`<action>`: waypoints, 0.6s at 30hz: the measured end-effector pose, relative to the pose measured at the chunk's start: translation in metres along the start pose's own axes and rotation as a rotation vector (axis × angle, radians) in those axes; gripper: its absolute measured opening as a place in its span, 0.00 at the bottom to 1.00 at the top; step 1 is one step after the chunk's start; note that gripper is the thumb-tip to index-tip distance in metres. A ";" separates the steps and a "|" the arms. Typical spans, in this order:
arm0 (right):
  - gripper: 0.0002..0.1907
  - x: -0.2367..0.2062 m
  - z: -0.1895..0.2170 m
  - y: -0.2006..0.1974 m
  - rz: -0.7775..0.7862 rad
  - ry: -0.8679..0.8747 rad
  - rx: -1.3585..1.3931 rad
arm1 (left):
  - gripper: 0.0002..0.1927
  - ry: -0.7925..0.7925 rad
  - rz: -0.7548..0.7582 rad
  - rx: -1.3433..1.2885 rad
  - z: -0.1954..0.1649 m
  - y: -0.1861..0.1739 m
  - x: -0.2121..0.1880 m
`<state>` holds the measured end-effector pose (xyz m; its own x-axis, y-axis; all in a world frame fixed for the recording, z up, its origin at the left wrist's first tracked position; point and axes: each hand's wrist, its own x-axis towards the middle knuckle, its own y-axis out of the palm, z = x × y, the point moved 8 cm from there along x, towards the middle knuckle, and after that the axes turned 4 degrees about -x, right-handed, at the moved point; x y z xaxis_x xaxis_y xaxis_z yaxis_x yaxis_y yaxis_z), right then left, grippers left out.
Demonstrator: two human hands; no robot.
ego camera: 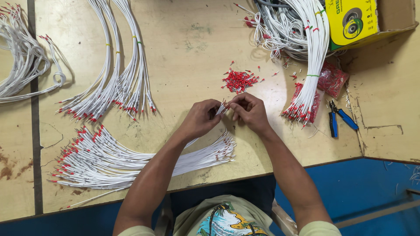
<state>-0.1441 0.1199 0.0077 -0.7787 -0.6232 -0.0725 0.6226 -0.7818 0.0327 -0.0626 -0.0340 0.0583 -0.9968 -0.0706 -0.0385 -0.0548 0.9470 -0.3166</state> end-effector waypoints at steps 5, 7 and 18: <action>0.04 0.001 0.017 -0.032 -0.287 -0.112 -0.167 | 0.11 0.023 -0.014 0.023 0.001 -0.001 0.002; 0.05 0.000 0.029 -0.045 -0.398 -0.178 -0.364 | 0.11 0.070 -0.012 0.023 -0.002 -0.001 0.001; 0.10 0.006 0.048 -0.034 -0.422 -0.108 -0.947 | 0.14 -0.053 -0.010 -0.016 0.004 0.000 0.001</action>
<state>-0.1743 0.1418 0.0540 -0.9208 -0.3375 0.1952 0.0671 -0.6304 -0.7734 -0.0633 -0.0355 0.0548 -0.9916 -0.0966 -0.0855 -0.0666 0.9511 -0.3017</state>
